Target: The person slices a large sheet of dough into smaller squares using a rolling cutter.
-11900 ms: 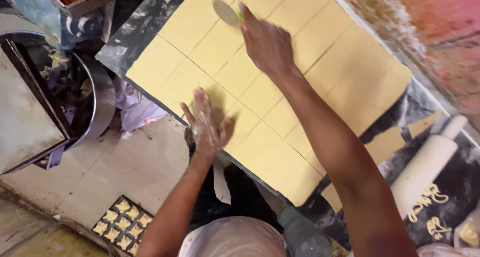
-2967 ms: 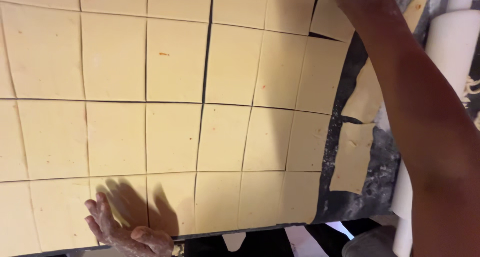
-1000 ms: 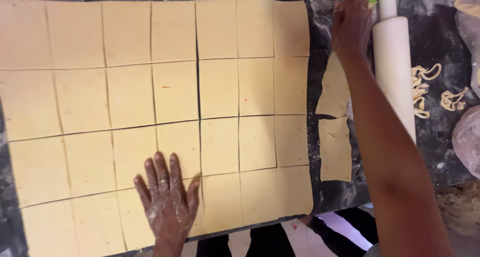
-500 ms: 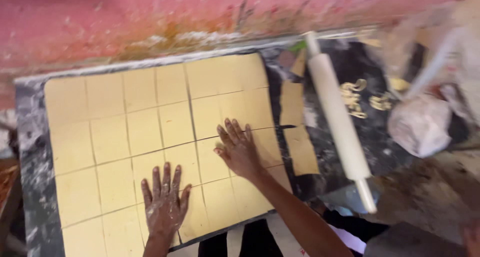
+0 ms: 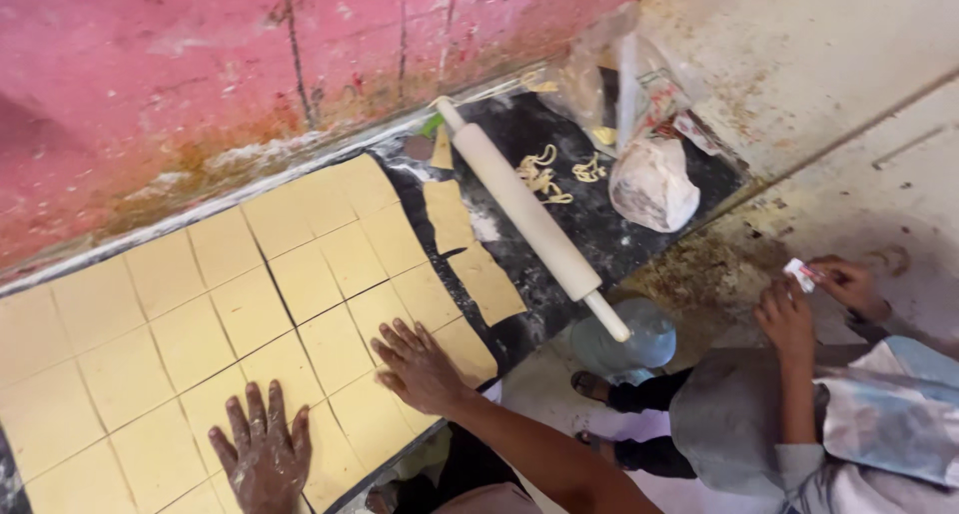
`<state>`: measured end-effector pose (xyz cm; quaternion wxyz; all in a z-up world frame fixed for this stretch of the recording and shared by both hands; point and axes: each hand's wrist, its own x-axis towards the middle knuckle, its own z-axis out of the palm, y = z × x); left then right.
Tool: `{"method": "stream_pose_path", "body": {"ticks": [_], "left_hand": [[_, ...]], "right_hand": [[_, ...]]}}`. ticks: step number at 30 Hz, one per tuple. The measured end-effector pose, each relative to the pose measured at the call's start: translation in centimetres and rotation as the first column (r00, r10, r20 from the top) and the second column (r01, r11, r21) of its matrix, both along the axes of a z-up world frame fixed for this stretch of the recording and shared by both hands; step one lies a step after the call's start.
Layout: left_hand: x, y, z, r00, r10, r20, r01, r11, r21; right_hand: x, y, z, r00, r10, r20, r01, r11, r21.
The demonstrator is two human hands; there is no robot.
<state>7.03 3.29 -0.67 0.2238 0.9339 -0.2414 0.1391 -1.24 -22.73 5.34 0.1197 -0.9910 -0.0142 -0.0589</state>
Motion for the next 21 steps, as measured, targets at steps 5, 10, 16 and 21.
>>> {"method": "stream_pose_path", "body": {"ticks": [5, 10, 16, 21], "left_hand": [[1.2, 0.7, -1.1, 0.998, -0.018, -0.058, 0.028, 0.986, 0.162], [-0.5, 0.2, -1.3, 1.000, -0.008, -0.019, 0.009, 0.999, 0.052], [0.6, 0.6, -0.5, 0.985, -0.013, -0.174, 0.042, 0.986, 0.162], [0.9, 0.3, -1.0, 0.963, 0.029, -0.267, 0.038, 0.970, 0.241]], "right_hand": [[-2.4, -6.1, -3.6, 0.947, -0.147, 0.286, 0.066, 0.959, 0.275], [-0.5, -17.6, -6.4, 0.897, -0.380, 0.226, 0.334, 0.917, 0.216], [0.6, -20.2, -5.6, 0.944, -0.207, 0.257, 0.185, 0.977, 0.107], [0.1, -20.1, -4.1, 0.917, -0.248, 0.313, 0.144, 0.936, 0.321]]}}
